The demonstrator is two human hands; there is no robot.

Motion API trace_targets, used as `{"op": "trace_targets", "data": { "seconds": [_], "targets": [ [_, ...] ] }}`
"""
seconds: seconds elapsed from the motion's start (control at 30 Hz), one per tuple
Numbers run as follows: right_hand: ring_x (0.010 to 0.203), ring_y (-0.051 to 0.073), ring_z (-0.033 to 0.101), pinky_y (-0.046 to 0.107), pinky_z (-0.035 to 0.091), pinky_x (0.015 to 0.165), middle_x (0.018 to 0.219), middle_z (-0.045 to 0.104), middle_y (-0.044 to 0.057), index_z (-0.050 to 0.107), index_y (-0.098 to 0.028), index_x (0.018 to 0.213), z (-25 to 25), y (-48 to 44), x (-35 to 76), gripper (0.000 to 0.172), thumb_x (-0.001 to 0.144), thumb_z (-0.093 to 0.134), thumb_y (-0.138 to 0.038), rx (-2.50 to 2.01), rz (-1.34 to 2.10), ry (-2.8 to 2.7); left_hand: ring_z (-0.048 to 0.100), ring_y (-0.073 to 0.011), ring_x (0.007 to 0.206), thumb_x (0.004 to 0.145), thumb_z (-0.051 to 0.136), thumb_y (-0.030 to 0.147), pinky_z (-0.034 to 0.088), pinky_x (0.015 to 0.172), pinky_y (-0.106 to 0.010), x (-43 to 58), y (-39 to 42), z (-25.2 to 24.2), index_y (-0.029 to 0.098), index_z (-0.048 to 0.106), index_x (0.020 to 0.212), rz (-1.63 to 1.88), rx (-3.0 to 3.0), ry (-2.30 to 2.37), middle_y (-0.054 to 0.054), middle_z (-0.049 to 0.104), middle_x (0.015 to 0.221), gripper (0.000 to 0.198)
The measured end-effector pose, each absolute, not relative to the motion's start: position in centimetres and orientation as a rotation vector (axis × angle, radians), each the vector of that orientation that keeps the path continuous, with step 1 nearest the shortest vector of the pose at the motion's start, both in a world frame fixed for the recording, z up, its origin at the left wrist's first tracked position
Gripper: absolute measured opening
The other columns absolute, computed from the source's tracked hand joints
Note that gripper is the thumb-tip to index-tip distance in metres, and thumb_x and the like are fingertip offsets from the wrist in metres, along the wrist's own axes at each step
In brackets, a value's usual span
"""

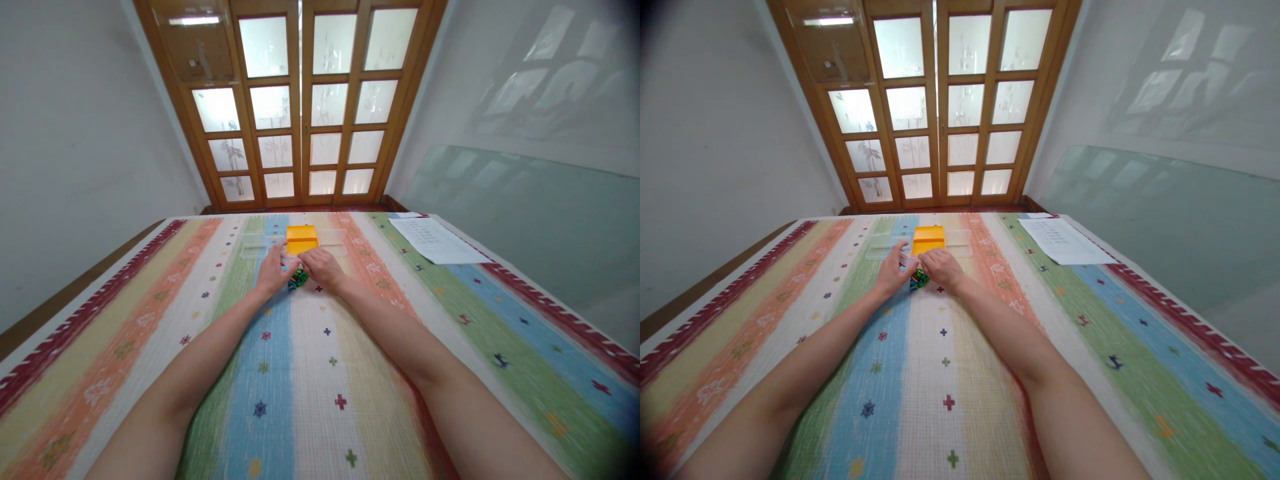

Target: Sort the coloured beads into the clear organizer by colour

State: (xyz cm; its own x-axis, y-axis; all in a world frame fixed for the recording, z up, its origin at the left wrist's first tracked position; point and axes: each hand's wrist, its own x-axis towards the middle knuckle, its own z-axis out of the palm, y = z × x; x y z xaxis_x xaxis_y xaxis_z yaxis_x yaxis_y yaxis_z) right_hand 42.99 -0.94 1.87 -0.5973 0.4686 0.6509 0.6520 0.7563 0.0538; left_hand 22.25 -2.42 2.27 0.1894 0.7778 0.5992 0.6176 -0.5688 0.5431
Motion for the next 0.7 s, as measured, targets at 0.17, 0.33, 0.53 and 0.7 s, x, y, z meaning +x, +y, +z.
{"op": "trace_targets", "data": {
  "seconds": [0.17,0.33,0.53,0.7],
  "targets": [
    [0.085,0.024,0.061,0.037,0.046,0.082,0.090,0.070,0.011,0.069,-0.018,0.111,1.4,-0.4,43.4,0.033,0.103,0.037,-0.023,-1.024,-0.250,-2.208,0.066,-0.0239,0.095,0.084,0.073,0.037,0.054,0.090,-0.041,22.2,-2.5,1.9,0.026,0.043,0.147,1.315,2.304,1.289,-0.009,0.066,0.120,0.070],
    [0.093,0.025,0.065,0.037,0.048,0.088,0.101,0.073,0.012,0.067,-0.018,0.120,0.9,0.6,45.1,0.036,0.104,0.036,-0.029,-1.131,-0.168,-2.024,0.064,-0.0256,0.109,0.081,0.073,0.029,0.051,0.103,-0.045,22.2,-2.5,1.4,0.027,0.038,0.152,1.257,2.332,1.102,-0.010,0.064,0.127,0.079],
    [0.090,0.024,0.068,0.033,0.048,0.084,0.100,0.075,0.010,0.067,-0.020,0.117,0.5,1.2,45.5,0.042,0.109,0.031,-0.039,-1.240,-0.014,-1.831,0.061,-0.0253,0.120,0.076,0.058,0.014,0.047,0.111,-0.048,21.9,-2.0,1.0,0.025,0.047,0.148,1.266,2.280,0.960,-0.011,0.059,0.138,0.073],
    [0.089,0.024,0.069,0.032,0.049,0.080,0.100,0.076,0.008,0.068,-0.021,0.116,0.5,1.1,45.8,0.047,0.109,0.030,-0.047,-1.212,0.076,-1.807,0.059,-0.0264,0.126,0.076,0.054,0.014,0.044,0.115,-0.049,21.3,-1.1,1.2,0.024,0.049,0.144,1.367,2.211,0.991,-0.011,0.061,0.134,0.070]
  ]
}}
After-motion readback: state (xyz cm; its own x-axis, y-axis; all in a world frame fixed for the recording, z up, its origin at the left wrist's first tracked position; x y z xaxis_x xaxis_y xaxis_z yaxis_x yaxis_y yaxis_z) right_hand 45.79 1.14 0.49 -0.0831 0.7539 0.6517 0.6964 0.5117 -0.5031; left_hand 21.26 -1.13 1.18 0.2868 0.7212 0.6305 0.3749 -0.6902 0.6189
